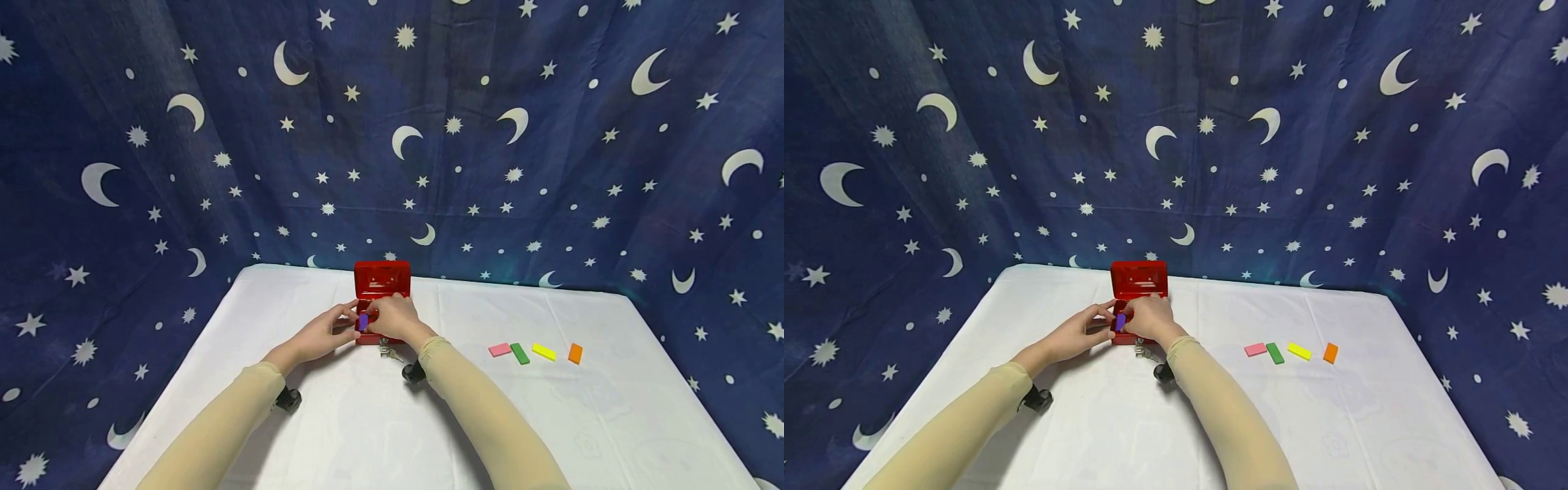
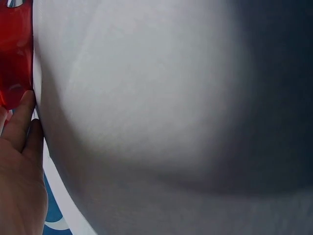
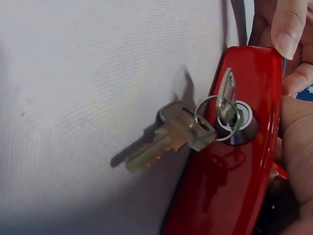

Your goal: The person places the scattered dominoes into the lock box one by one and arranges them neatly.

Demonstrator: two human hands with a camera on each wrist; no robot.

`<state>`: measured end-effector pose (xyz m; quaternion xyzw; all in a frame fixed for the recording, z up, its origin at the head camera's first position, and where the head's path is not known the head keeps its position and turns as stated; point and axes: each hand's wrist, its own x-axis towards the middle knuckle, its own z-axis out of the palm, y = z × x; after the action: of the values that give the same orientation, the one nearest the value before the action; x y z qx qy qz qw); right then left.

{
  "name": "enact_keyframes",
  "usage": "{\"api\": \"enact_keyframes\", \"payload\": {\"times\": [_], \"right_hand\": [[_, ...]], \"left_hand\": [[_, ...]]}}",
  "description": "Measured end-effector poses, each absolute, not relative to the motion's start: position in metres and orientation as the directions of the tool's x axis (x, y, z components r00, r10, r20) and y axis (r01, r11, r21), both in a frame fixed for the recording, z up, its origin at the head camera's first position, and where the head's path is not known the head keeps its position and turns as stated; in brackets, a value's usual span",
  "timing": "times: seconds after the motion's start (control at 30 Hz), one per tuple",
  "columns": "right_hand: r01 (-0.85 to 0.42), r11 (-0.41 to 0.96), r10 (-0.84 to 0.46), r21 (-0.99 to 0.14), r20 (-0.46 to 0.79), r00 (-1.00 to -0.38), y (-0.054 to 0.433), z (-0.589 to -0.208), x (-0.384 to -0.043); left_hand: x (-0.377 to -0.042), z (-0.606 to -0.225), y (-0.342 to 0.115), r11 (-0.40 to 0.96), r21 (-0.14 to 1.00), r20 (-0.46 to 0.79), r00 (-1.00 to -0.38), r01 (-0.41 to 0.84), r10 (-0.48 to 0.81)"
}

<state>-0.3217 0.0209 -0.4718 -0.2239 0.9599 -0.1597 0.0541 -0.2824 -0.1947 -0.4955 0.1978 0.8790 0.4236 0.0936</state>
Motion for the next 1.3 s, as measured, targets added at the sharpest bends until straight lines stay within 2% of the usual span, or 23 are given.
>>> {"api": "enact_keyframes", "payload": {"times": [1.3], "right_hand": [[-0.408, 0.842, -0.443, -0.354, -0.023, -0.896, 0.0178, -0.4767, -0.3219]], "left_hand": [[-0.2811, -0.4943, -0.194, 0.556, 0.793, -0.009, -0.907, 0.251, 0.421]]}}
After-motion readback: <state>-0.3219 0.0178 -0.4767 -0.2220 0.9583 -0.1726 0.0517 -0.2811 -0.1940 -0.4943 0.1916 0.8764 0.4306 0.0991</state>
